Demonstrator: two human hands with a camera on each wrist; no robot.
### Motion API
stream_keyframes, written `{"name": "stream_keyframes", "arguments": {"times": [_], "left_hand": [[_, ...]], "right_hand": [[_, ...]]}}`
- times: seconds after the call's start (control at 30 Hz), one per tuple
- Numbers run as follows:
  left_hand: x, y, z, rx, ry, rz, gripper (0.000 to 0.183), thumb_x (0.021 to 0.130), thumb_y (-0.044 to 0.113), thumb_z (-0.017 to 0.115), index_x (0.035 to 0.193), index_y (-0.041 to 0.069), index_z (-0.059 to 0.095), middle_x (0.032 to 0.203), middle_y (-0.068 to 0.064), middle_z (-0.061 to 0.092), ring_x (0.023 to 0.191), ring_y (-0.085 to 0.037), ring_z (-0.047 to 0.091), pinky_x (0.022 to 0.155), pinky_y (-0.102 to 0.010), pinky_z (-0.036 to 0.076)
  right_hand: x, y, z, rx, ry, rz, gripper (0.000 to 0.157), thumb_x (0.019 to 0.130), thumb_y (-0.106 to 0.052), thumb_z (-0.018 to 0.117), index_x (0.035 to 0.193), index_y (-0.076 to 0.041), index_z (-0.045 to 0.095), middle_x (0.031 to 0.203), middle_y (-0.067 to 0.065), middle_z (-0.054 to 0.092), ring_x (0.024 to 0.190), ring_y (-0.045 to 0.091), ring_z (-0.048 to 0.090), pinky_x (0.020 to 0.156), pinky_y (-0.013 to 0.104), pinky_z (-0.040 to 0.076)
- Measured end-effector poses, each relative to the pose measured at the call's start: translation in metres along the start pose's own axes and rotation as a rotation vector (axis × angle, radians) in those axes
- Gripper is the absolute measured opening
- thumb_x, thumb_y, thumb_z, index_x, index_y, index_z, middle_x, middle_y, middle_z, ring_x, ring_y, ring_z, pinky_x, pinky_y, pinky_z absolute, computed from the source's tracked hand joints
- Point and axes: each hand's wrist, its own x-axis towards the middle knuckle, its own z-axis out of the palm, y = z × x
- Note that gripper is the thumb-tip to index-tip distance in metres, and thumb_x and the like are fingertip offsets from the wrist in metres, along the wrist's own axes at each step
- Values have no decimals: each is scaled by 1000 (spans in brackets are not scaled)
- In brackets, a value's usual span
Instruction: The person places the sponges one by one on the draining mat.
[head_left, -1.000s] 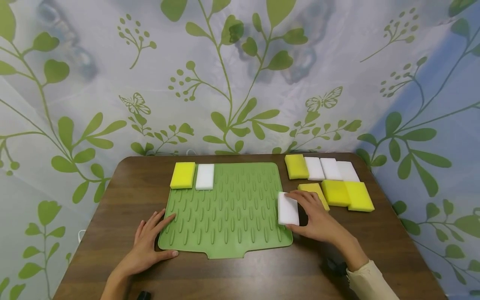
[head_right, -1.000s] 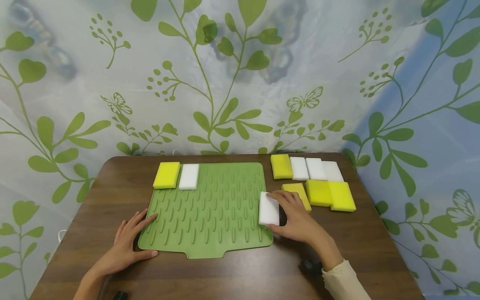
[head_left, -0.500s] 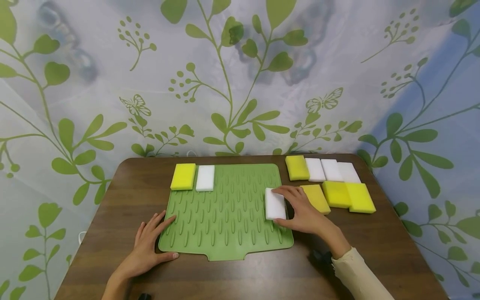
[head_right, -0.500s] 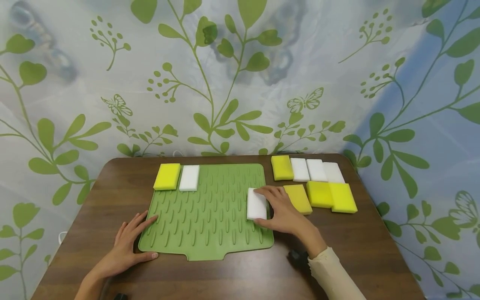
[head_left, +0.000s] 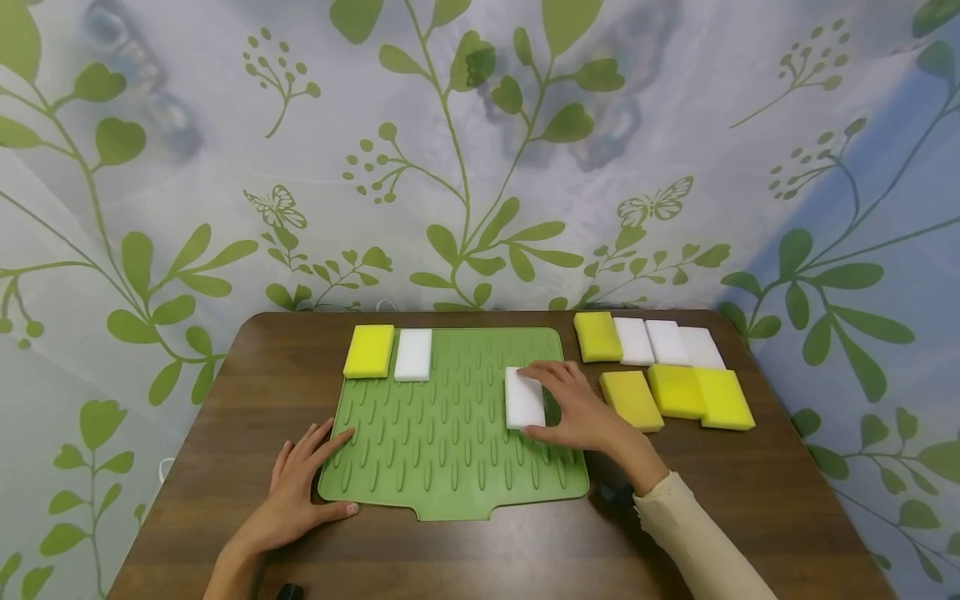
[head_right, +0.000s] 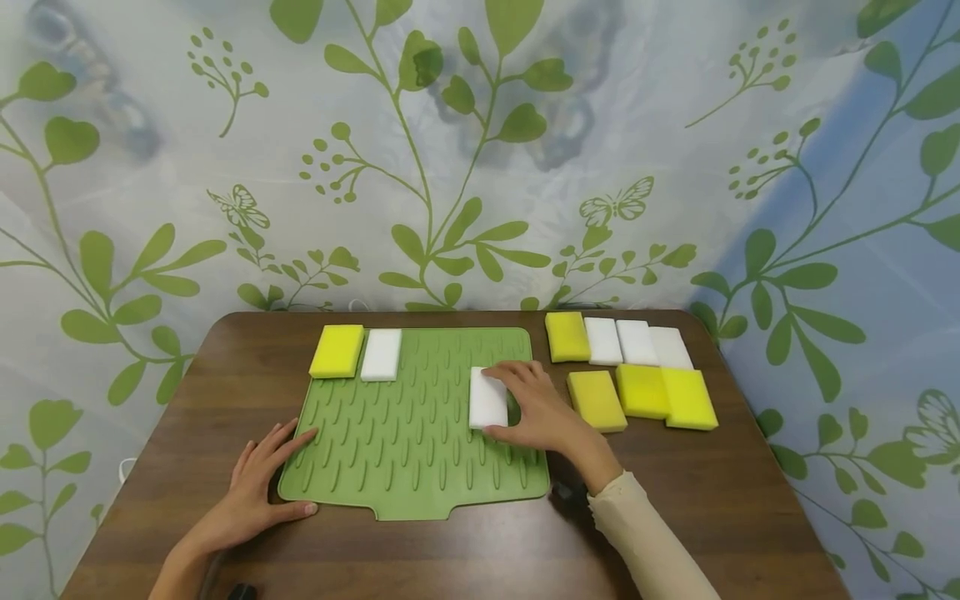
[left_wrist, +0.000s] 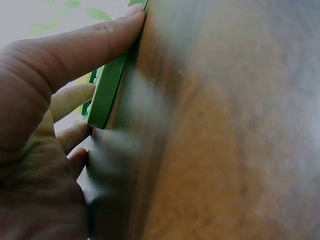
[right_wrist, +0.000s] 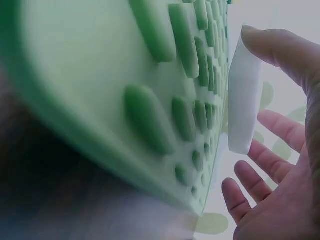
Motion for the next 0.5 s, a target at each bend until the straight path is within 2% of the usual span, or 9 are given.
{"name": "stream_keyframes", "arguments": {"times": [0.13,0.23,0.37,0.5], "left_hand": [[0,0,0,1,-5,-4,100,80,39,95,165,23,46,177,-23,25,162,-60,13,124,-77,-5],[0,0,0,-3,-5,-4,99,80,39,95,165,22,46,177,-23,25,162,-60,13,124,-76,-5],[0,0,0,-5,-5,-4,100,80,39,96,165,23,46,177,-23,25,162,-59,13,124,-76,-6],[-2,-1,0,-5,-3,0,100,80,39,95,165,23,45,178,-22,24,163,-58,12,125,-75,-6]], "right_hand": [[12,0,5,34,-32,24,88,86,-54,88,160,-30,49,165,4,46,147,34,39,113,65,44],[21,0,7,39,-44,10,87,86,-54,88,160,-30,49,165,4,46,149,36,39,117,68,39],[33,-2,7,32,-48,-26,87,86,-53,88,160,-28,50,163,5,47,146,36,42,118,68,38],[43,-7,8,37,-61,-25,88,86,-56,87,161,-28,49,164,5,47,145,35,41,114,65,42]]}}
